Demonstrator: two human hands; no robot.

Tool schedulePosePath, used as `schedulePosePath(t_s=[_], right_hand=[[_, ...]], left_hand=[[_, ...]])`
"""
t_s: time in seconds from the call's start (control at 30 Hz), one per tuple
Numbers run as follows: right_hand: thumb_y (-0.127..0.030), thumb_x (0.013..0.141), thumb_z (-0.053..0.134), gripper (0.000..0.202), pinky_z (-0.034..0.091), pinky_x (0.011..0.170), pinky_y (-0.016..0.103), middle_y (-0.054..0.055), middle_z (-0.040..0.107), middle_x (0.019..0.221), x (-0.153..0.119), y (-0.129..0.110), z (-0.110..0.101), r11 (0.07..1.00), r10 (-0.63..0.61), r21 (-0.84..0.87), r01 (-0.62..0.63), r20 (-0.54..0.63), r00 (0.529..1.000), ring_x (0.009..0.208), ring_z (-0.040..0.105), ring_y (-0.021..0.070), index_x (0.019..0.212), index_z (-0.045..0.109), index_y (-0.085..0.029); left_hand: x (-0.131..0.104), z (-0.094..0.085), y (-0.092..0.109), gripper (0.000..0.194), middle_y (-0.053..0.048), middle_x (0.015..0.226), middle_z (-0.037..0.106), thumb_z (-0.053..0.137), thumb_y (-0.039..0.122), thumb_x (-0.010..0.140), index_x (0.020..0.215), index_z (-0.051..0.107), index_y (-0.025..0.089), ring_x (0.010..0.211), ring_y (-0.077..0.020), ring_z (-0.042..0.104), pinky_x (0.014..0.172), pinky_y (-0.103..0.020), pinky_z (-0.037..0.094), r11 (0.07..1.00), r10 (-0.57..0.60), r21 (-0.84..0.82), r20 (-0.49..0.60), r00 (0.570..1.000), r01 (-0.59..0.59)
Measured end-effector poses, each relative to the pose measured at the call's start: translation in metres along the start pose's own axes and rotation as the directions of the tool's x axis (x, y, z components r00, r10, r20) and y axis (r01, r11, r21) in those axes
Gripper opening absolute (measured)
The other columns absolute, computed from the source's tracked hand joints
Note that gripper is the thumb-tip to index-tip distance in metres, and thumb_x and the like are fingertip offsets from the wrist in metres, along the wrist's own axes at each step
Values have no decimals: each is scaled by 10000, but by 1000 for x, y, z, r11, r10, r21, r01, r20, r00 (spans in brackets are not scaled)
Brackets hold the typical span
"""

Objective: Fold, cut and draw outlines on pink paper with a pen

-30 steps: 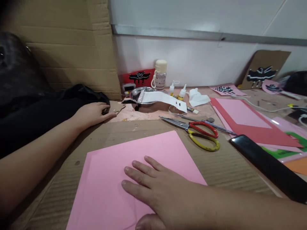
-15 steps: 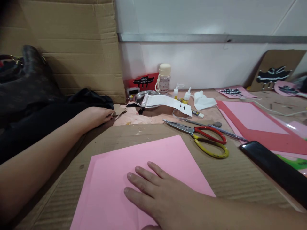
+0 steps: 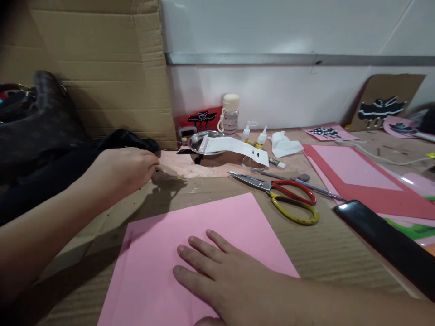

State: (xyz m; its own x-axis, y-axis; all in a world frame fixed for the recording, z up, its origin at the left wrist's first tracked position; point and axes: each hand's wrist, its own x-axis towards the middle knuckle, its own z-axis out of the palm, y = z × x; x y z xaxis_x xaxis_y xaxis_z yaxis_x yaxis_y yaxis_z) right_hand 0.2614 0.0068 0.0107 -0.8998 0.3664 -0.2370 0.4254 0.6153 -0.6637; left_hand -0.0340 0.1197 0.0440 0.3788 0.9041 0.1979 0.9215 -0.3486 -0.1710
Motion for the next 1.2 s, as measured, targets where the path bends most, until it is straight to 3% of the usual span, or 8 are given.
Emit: schedulePosePath(t_s=[0.2, 0.33, 0.43, 0.6, 0.9, 1.07, 1.1, 1.2], right_hand=[[-497, 1119, 533, 685, 95, 1376, 627, 165, 261, 1763, 2, 4, 0, 1000, -10, -21, 11, 22, 1000, 1684, 200, 358, 1703, 402, -164], [-474, 1128, 527, 656, 124, 1376, 610, 157, 292, 1755, 2, 17, 12, 997, -72, -35, 71, -34, 997, 1680, 213, 333, 1713, 382, -216], [-461, 1116, 564, 717, 81, 1371, 620, 154, 252, 1772, 1, 30, 25, 991, -128, -56, 125, -67, 990, 1689, 155, 329, 1744, 294, -245], [-443, 1126, 530, 683, 85, 1371, 628, 154, 254, 1777, 0, 29, 23, 992, -123, -31, 121, -54, 991, 1691, 159, 334, 1743, 323, -235], [-448, 1158, 459, 604, 186, 1384, 522, 174, 376, 1767, -5, 0, 10, 926, -158, -359, 118, -83, 984, 1664, 325, 325, 1657, 478, -107], [-340, 1146, 499, 363, 389, 1295, 471, 118, 788, 1372, -40, 6, -24, 817, -322, -576, 18, -430, 844, 1395, 654, 257, 1332, 741, -143], [-278, 1128, 509, 307, 517, 1160, 397, 92, 823, 1268, -52, 15, -38, 840, -199, -525, -138, -533, 822, 1252, 729, 222, 1241, 780, -188], [-269, 1056, 541, 308, 604, 888, 402, 95, 835, 1197, -93, 61, -80, 668, 221, -280, -689, -810, 543, 1060, 785, 281, 1215, 801, -223]], left_hand=[[-90, 7, 58, 273, -130, 671, 709, 593, 4, 661, 751, 776, 185, 578, -310, 687, 500, -392, 502, 976, 166, 133, 69, 984, -174], [-129, 20, 77, 549, -173, 1104, 842, 545, 104, 770, 1247, 800, 194, 881, -344, 798, 628, -429, 620, 908, 417, 65, -54, 907, -414], [-126, 27, 79, 509, -157, 1378, 775, 531, 231, 923, 1392, 727, 238, 1209, -352, 750, 975, -481, 627, 868, 494, -1, -98, 864, -497], [-95, 56, 67, 468, -160, 1616, 604, 541, 373, 1069, 1498, 629, 207, 1512, -420, 541, 1185, -638, 480, 926, 371, -16, -131, 919, -376], [-88, 80, 44, 515, -177, 1558, 646, 423, 393, 1077, 1519, 643, 246, 1355, -441, 682, 1041, -669, 573, 872, 441, -118, -231, 867, -475], [-85, 85, 44, 502, -167, 1473, 716, 432, 396, 1059, 1438, 720, 238, 1274, -422, 734, 1010, -638, 613, 884, 444, -3, -304, 843, -467], [-85, 84, 46, 495, -170, 1467, 719, 447, 417, 1059, 1412, 737, 226, 1265, -414, 742, 1000, -616, 626, 882, 453, 17, -308, 837, -471], [-83, 76, 49, 509, -171, 1475, 713, 439, 441, 1073, 1394, 753, 202, 1266, -400, 744, 1008, -583, 633, 884, 454, 24, -288, 843, -467]])
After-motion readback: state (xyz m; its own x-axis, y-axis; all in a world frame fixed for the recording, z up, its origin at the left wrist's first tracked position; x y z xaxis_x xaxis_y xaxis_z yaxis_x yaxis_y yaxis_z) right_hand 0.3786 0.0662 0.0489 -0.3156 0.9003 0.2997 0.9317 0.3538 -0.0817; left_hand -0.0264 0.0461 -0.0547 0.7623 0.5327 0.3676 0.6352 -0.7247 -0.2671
